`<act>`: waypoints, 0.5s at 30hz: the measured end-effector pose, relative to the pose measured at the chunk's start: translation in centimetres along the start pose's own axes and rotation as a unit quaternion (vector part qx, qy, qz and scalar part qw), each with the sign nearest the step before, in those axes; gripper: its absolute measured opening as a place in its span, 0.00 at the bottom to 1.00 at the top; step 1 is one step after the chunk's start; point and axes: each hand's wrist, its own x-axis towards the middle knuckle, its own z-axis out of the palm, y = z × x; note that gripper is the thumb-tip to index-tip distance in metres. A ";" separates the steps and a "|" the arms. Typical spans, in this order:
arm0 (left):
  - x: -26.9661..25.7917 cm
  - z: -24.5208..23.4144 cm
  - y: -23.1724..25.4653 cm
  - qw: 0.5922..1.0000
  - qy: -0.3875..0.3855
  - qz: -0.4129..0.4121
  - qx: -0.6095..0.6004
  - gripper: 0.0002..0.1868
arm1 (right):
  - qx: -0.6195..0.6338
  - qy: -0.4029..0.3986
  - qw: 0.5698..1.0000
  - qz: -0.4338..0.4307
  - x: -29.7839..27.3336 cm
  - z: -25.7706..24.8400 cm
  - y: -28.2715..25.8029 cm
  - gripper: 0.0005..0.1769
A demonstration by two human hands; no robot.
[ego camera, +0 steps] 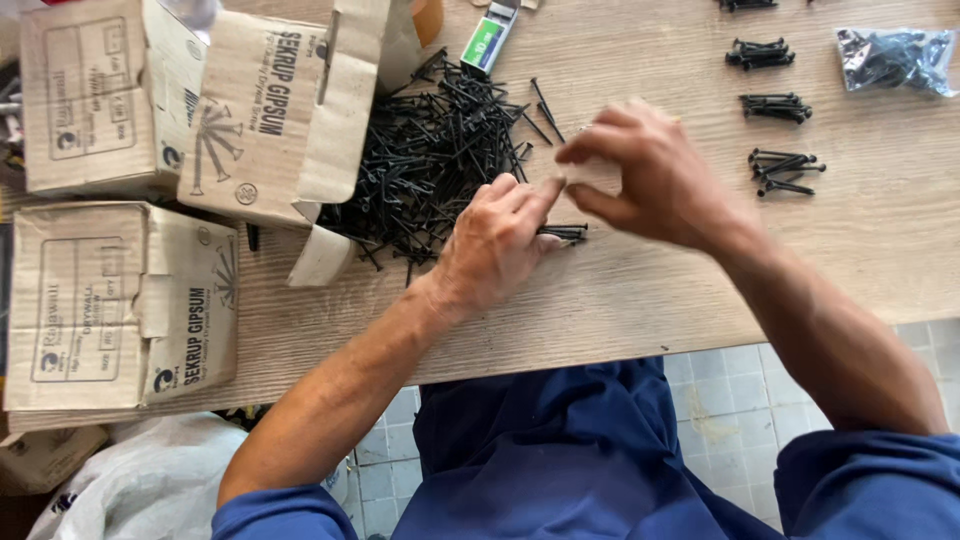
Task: The person sorts black drywall screws from a cardboard box onto a wooden table. They pick up the screws by hand and arrange them into small, neat piles on the table surface.
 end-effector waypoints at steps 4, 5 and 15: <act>0.3 -1.2 1.1 0.999 -0.032 -0.026 0.021 0.28 | -0.110 -0.119 0.980 0.115 4.0 0.4 0.9 0.12; 0.4 -1.3 1.4 0.999 -0.026 -0.013 0.024 0.15 | -0.168 -0.129 0.964 0.162 4.6 1.3 1.6 0.16; 0.6 -2.0 1.8 0.999 -0.018 0.030 0.018 0.13 | -0.282 -0.128 0.943 0.121 1.7 2.3 0.3 0.13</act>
